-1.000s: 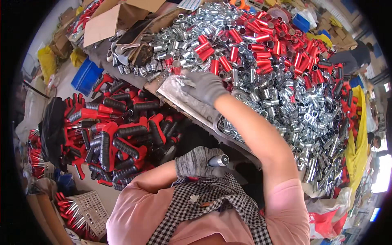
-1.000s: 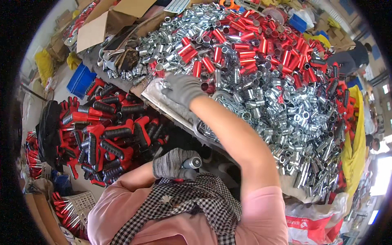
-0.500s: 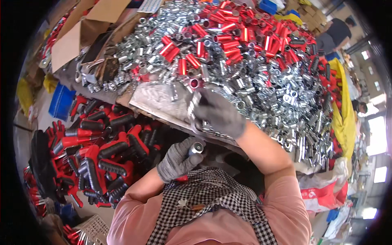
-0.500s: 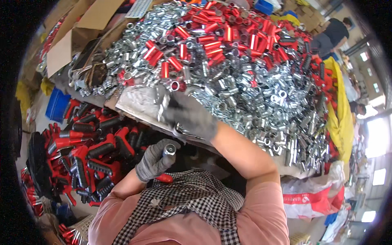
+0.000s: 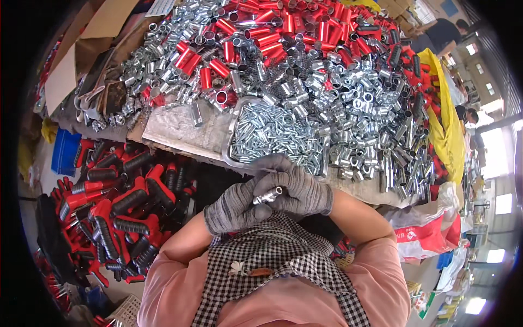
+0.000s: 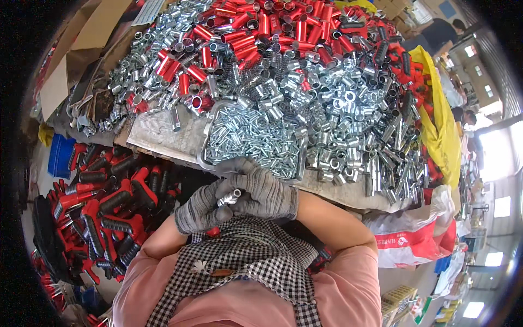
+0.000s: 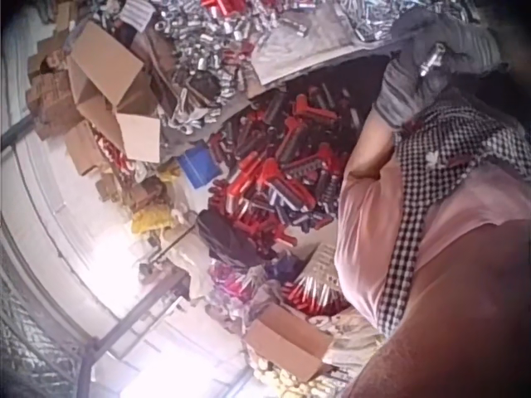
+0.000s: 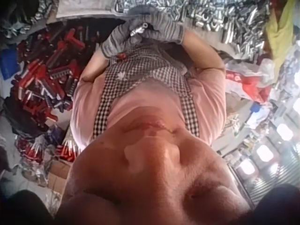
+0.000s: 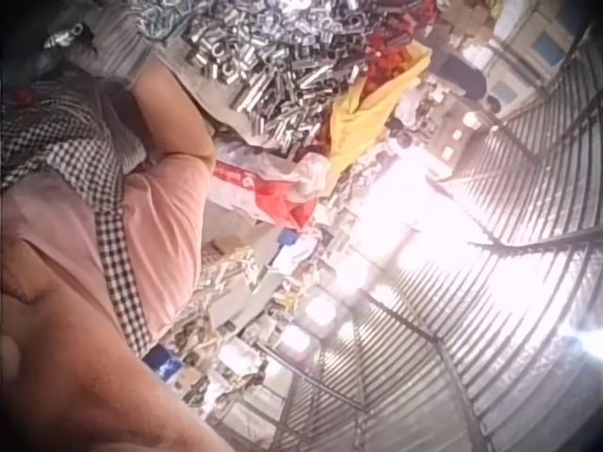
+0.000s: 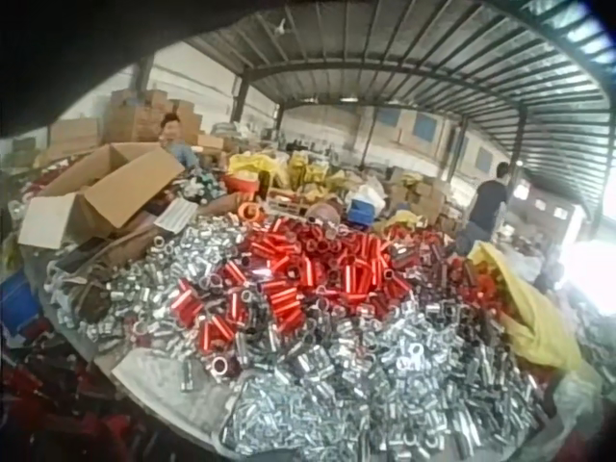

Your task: Assembling metal pipe fittings with red handles at a manual workstation on a production floor.

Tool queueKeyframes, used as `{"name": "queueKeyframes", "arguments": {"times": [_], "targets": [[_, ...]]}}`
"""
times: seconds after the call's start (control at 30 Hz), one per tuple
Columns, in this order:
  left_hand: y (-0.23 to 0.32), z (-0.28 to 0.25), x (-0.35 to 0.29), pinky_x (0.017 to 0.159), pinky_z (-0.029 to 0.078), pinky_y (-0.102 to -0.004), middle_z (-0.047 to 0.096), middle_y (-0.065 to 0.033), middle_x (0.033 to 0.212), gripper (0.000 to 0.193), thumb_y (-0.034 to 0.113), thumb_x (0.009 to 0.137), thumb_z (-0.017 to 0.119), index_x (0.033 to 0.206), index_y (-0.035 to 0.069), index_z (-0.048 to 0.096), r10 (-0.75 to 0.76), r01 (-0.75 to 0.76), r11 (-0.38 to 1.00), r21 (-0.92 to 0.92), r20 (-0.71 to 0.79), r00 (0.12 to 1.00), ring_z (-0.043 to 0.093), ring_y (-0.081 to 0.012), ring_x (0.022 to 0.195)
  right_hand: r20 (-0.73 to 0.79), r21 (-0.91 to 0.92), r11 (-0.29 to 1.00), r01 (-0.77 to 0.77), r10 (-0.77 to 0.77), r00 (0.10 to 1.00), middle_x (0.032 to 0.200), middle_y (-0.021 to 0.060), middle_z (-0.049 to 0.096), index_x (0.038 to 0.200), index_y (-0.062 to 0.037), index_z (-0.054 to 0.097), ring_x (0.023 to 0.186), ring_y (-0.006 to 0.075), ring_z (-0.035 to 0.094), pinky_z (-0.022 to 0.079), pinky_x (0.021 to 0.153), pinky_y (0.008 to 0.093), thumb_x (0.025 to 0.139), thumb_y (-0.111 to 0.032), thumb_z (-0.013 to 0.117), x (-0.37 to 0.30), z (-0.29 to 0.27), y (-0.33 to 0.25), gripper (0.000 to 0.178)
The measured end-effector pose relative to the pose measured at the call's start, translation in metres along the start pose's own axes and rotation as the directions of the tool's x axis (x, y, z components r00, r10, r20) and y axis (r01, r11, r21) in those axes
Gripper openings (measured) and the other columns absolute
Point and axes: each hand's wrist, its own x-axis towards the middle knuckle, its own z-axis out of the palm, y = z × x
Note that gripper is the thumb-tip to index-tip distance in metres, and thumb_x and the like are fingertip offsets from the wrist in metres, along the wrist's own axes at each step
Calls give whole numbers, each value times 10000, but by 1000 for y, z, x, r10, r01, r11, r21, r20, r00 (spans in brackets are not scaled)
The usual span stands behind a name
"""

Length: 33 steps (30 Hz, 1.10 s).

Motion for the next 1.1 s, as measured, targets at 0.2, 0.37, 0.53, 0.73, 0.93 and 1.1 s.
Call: {"name": "queueKeyframes", "arguments": {"times": [0.2,0.37,0.53,0.73,0.93,1.1], "targets": [[-2,-3,3,831,492,-367,629,-137,1056,398,217,904,606,1234,23,498,177,-157,968,194,-94,980,627,-285,975,-298,-394,885,-248,132,945,1325,192,437,1200,-106,548,1231,360,410,337,1034,477,686,-283,751,10,-56,7,580],[-5,-3,3,775,502,-337,643,-100,1011,416,193,896,624,1242,9,485,207,-186,963,197,-90,974,640,-224,885,-185,-895,408,-182,33,982,1266,117,496,904,-134,672,1186,314,425,322,1053,474,688,-219,715,27,-76,69,237],[-5,-1,-5,793,497,-342,653,-98,1003,462,221,893,633,1276,12,478,171,-128,965,228,-180,969,644,-220,909,-494,-324,917,-233,46,868,1094,145,605,848,-53,592,951,252,601,492,810,370,780,-41,619,24,-70,29,74],[-9,-1,-7,828,493,-357,647,-132,1030,471,239,874,657,1261,15,506,202,-140,928,345,-151,968,645,-272,944,-121,-670,733,-120,53,991,817,93,636,1016,-59,526,663,275,632,513,591,351,713,-39,679,-1,-45,-30,340],[-8,8,-10,881,485,-374,626,-161,1093,472,250,868,661,1262,34,516,-18,41,953,299,-80,997,626,-301,1026,32,-400,915,-63,83,996,723,107,629,939,-65,636,594,282,626,512,573,383,732,-333,762,4,-46,-47,362],[-19,11,-19,934,466,-355,628,-130,1145,396,187,867,660,1222,39,564,43,-28,972,233,-58,997,603,-265,1090,188,-639,764,-89,268,945,989,161,609,1186,-100,564,829,343,630,520,743,441,662,-365,776,17,-12,-63,625]]}}
